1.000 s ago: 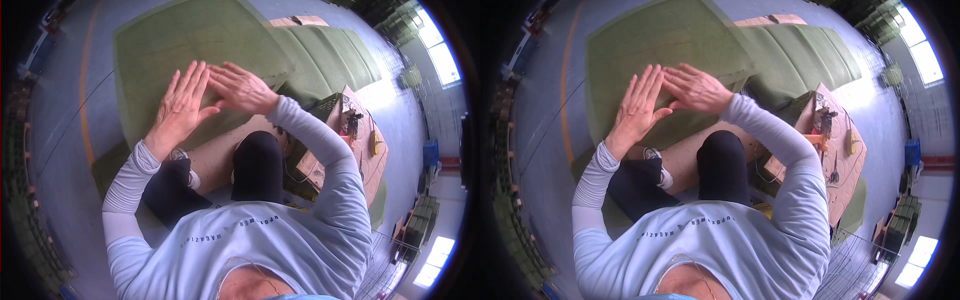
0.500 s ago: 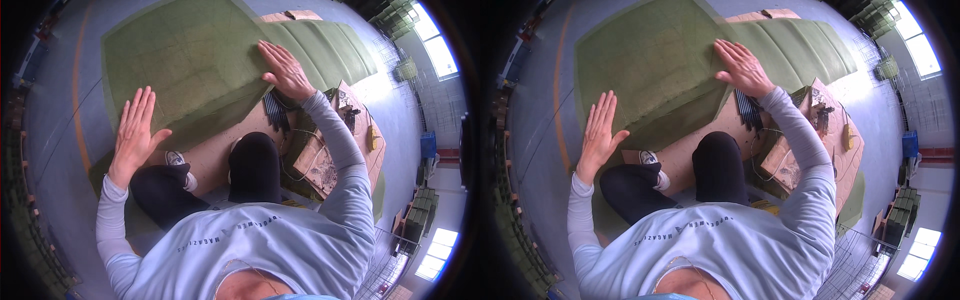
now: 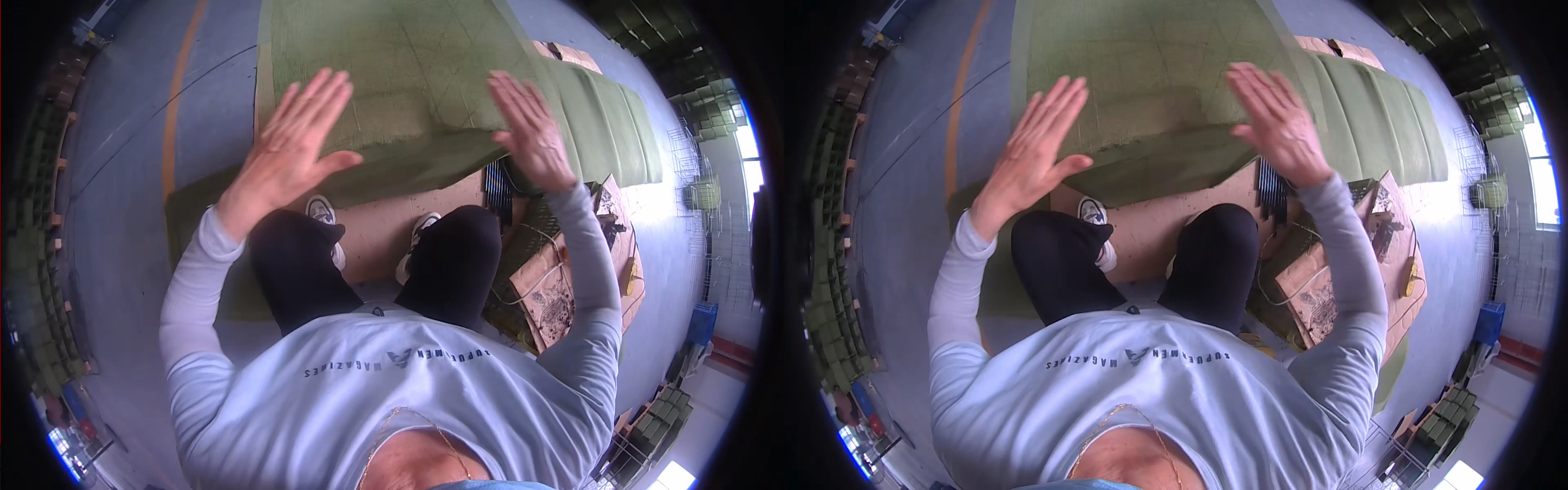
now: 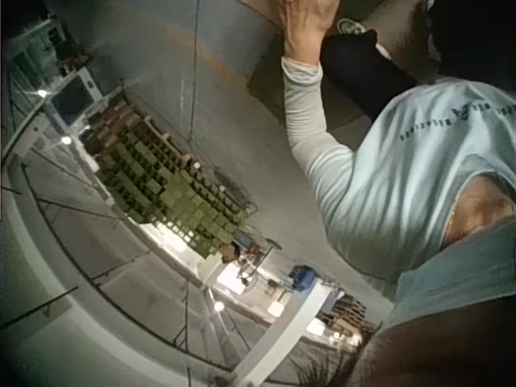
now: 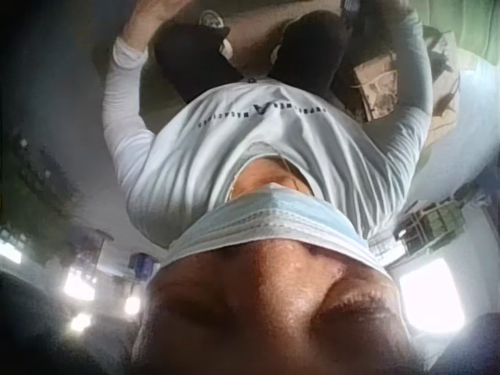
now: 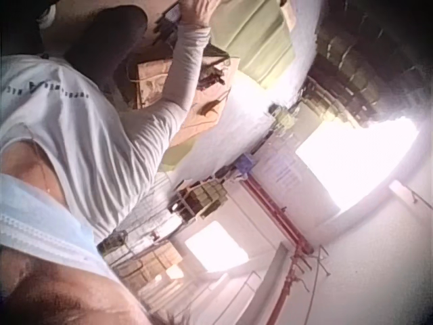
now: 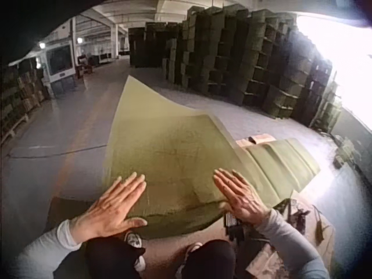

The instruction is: Assembling a green fabric bin by gluing fabric panels to a wire frame and trimming excess material.

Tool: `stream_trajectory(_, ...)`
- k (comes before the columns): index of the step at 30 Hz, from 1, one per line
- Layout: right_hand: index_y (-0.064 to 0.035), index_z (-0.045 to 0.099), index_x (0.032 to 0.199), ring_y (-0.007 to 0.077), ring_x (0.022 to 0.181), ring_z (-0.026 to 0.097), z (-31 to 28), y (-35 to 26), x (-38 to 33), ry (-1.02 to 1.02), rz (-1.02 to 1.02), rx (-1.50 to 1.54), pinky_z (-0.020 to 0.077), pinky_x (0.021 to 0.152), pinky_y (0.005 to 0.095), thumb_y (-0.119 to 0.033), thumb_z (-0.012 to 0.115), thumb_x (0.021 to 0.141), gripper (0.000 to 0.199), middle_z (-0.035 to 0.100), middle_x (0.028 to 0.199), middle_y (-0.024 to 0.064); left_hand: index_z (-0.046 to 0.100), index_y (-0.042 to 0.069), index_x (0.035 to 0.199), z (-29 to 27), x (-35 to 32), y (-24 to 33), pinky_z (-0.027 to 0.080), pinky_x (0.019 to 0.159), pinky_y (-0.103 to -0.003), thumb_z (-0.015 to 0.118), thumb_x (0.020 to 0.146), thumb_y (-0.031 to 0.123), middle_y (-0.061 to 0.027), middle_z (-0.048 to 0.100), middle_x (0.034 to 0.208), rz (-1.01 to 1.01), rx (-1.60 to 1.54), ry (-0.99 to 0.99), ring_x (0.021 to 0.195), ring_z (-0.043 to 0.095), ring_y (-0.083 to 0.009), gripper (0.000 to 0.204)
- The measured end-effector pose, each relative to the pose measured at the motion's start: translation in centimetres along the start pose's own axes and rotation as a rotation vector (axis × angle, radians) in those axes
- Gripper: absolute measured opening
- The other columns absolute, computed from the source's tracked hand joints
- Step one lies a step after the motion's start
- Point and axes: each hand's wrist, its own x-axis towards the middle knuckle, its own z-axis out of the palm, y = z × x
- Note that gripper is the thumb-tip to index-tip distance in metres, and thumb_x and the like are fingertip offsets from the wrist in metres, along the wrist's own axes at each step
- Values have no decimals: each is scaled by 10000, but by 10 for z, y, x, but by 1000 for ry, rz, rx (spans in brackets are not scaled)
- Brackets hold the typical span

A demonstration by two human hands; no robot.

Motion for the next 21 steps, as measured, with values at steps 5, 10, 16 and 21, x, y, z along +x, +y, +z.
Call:
stream_trajectory(5, -24, 382, 1395, 257, 1332, 400, 28, -53, 36, -48, -201, 163, 348, 1084, 388, -378, 585, 848, 683, 427, 1432, 127, 353, 6, 1412, 25, 14, 18, 254, 1136, -448, 471, 897, 542, -143, 339, 1481, 85, -10, 4, 1391, 286, -289, 754)
stream_trajectory(10, -63, 428, 1373, 234, 1295, 452, 34, -57, 32, 2, -168, 74, 403, 1030, 373, -371, 590, 852, 626, 493, 1384, 73, 266, 29, 1461, 26, 13, 15, 194, 1160, -437, 396, 937, 544, -104, 281, 1521, 84, 28, -112, 1418, 225, -280, 746)
stream_trajectory(16, -66, 343, 1431, 264, 1311, 427, 16, -54, 36, -49, -117, 157, 336, 1074, 442, -484, 511, 879, 712, 466, 1402, 111, 223, 23, 1474, 10, 19, -27, 183, 1159, -365, 354, 988, 501, -186, 228, 1528, -186, -891, 63, 1435, 167, -289, 694)
stream_trajectory(21, -68, 305, 1453, 285, 1318, 416, 8, -68, 42, 29, -149, 209, 301, 1097, 474, -541, 471, 881, 761, 436, 1421, 143, 267, 0, 1453, 30, 9, -55, 174, 1161, -378, 377, 975, 527, -171, 236, 1529, -373, -512, 181, 1429, 186, -300, 720)
